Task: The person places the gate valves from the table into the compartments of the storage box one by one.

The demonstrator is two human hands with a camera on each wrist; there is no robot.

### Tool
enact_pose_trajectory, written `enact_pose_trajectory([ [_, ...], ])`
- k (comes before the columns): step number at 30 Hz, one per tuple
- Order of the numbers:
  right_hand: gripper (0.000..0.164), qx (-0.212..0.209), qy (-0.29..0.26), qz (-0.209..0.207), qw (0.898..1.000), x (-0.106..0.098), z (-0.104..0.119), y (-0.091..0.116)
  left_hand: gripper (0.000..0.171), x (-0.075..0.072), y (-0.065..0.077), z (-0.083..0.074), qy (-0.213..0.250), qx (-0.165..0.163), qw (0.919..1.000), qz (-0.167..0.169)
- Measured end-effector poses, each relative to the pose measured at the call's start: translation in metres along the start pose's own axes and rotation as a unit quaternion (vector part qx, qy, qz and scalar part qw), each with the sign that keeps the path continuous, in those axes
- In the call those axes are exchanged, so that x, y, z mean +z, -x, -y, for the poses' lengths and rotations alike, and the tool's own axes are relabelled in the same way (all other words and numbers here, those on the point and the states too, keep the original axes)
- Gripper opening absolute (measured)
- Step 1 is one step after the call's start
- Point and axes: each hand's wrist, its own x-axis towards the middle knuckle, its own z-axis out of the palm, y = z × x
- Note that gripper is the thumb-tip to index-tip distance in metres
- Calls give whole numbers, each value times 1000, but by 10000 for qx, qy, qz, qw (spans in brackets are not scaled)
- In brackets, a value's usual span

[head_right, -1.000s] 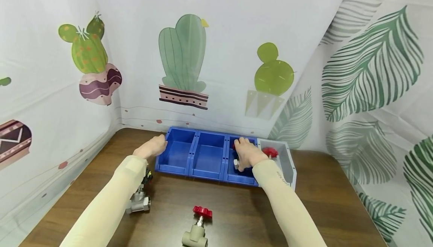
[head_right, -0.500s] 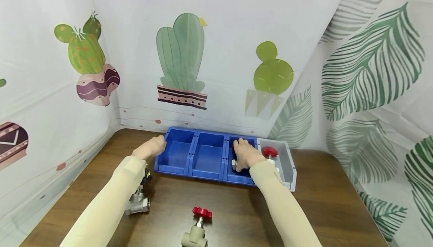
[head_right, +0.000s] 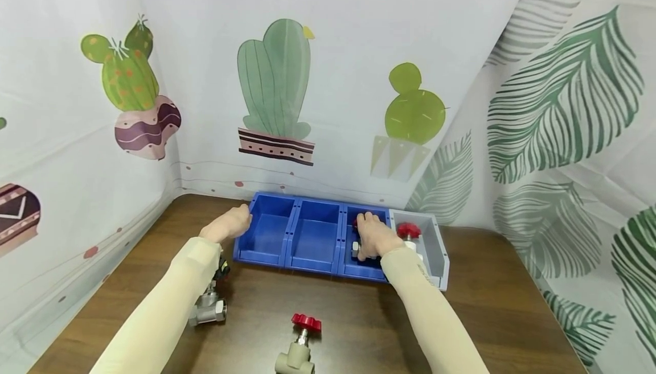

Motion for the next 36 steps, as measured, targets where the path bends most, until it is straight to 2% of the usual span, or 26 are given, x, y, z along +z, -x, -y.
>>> enact_pose_trajectory([
  [9, 108, 119, -109, -29, 9999, 5, 6, 3, 44, 1, -1, 1, -53, -26, 10000, 67],
  [16, 104, -138, 40, -98, 9998, 4, 4, 7, 42, 1, 1, 0, 13, -13, 10000, 28],
  [21, 100, -358, 46, -235, 9991, -9, 1, 17, 42, 0, 1, -2, 4, 4, 10000, -13],
  [26, 94, -621, -359, -575, 9958, -23, 0, 27, 42, 0, 2, -1, -18, -51, 10000, -17],
  [29, 93, -615, -911, -926, 9896, -32, -6, 36, 41, 1, 2, 0, -41, -65, 10000, -41],
  [33, 94, -253, -1607, -1206, 9793, -43, -20, 53, 39, 1, 0, -1, -103, 9, 9999, -90],
  [36, 94, -42, -1865, -1278, 9741, -48, -29, 67, 38, 2, -2, -2, -145, 11, 9998, -119],
])
